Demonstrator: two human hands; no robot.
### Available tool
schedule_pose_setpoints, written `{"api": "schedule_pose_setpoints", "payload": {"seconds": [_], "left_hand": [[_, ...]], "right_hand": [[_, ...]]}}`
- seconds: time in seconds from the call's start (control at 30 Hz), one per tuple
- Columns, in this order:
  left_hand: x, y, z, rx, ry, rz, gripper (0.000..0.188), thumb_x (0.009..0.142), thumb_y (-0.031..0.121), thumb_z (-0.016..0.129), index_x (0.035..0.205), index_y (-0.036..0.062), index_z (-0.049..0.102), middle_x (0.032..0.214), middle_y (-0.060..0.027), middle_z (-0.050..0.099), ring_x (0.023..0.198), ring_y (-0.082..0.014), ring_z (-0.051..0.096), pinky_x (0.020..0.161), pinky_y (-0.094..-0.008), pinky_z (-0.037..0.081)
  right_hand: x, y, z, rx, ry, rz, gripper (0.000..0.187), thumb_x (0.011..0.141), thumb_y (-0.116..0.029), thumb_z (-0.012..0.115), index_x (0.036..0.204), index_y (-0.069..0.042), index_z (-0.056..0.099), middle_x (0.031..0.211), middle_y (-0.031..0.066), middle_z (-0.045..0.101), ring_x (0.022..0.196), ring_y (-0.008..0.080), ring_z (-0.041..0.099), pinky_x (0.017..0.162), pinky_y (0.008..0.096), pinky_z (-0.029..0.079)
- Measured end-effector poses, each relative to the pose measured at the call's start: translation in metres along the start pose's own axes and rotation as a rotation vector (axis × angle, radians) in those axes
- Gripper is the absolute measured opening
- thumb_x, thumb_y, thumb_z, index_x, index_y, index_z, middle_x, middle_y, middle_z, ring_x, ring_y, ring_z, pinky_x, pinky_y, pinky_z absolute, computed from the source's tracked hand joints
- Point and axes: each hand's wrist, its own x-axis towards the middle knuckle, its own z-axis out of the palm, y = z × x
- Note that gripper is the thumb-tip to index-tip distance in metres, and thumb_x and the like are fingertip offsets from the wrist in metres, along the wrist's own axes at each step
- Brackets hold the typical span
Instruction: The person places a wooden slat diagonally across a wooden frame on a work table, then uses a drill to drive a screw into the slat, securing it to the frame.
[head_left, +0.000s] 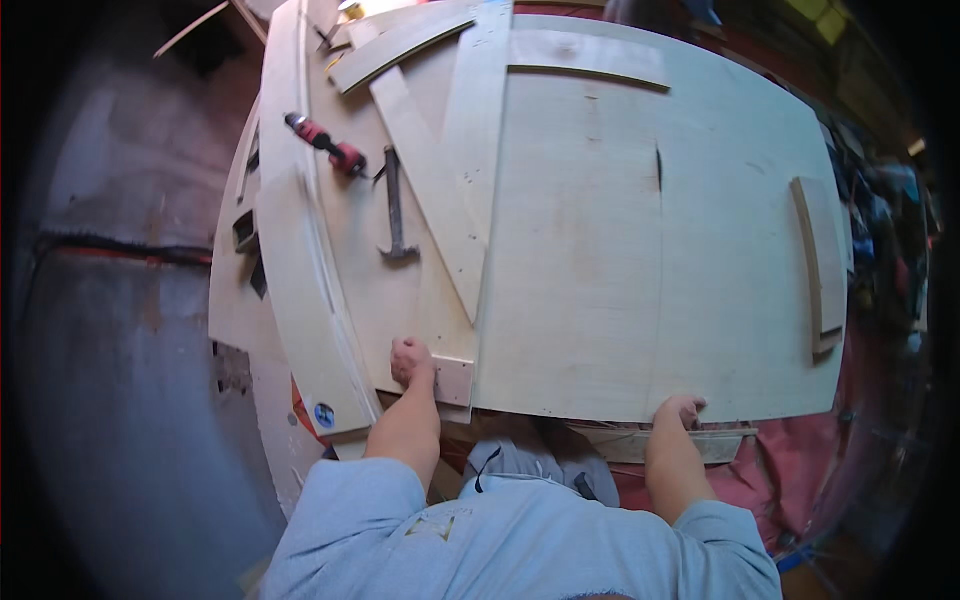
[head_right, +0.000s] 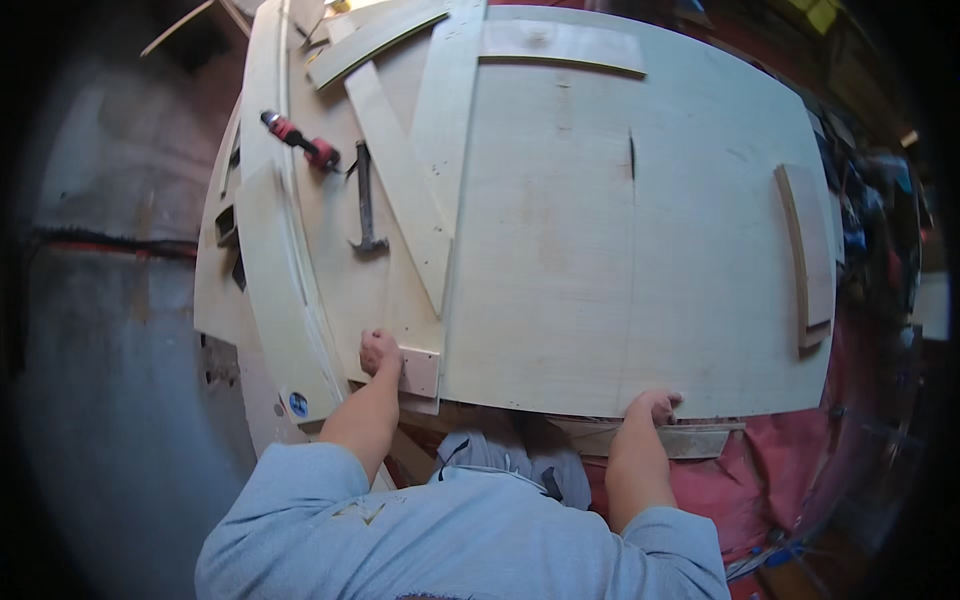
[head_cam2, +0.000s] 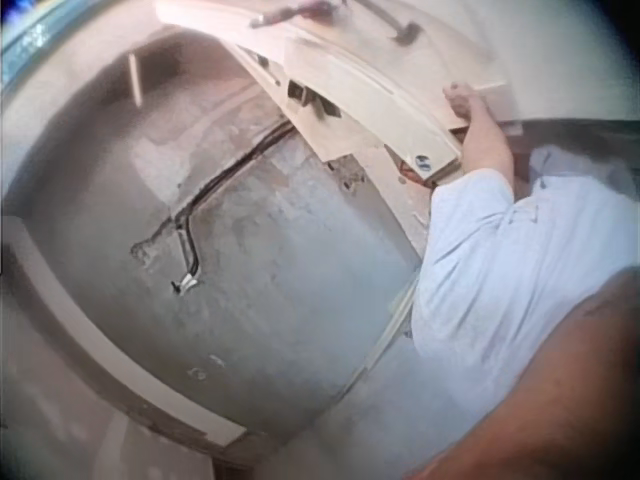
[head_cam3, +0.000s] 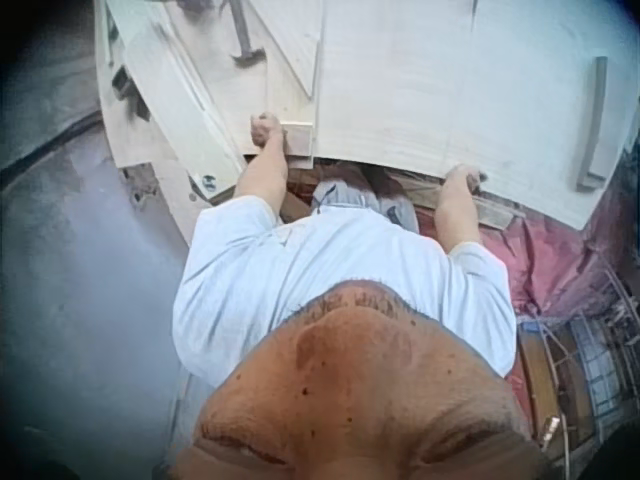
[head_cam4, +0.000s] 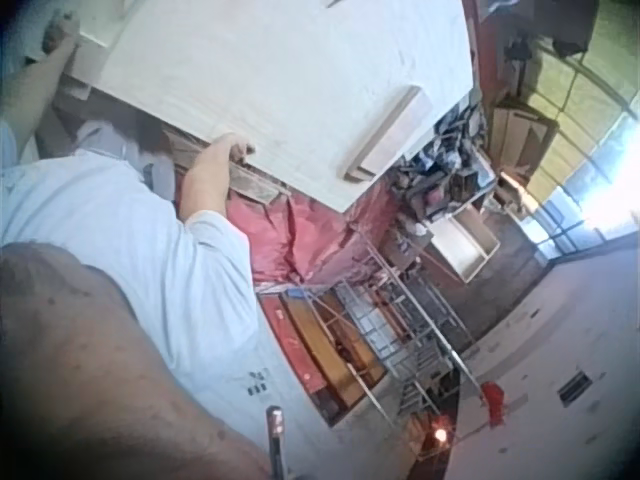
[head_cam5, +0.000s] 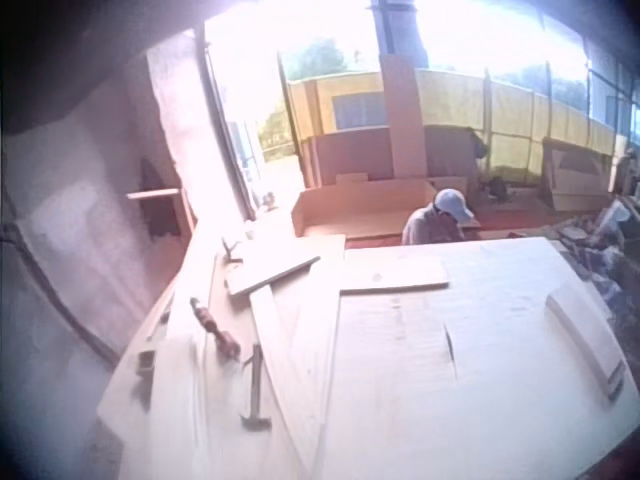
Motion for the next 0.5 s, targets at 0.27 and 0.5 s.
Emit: {"api": "schedule_pose_setpoints", "payload": {"seconds": [0.27, 0.5], "left_hand": [[-0.009, -0.003, -0.008, -0.061, -0.019, 0.044, 0.032, 0.095, 0.033, 0.047, 0.096, 0.0076, 0.066, 0.097, -0.0181, 0.074, 0.091, -0.0410, 0.070, 0.077, -0.0536, 0.052], [-0.010, 0.002, -0.005, -0.059, -0.018, 0.063, 0.033, 0.095, 0.034, 0.047, 0.097, 0.0070, 0.065, 0.099, -0.0178, 0.073, 0.092, -0.0411, 0.070, 0.078, -0.0530, 0.052]], "right_hand": [[0.014, -0.003, 0.014, 0.085, 0.127, 0.144, 0.080, 0.104, -0.055, 0.035, 0.137, 0.017, 0.037, 0.124, 0.0313, 0.066, 0.106, 0.0412, 0.072, 0.089, 0.0519, 0.060], [0.013, -0.005, 0.004, 0.164, 0.096, 0.176, 0.083, 0.101, -0.061, 0.036, 0.139, 0.013, 0.038, 0.120, 0.0305, 0.069, 0.105, 0.0437, 0.071, 0.092, 0.0524, 0.058]]}}
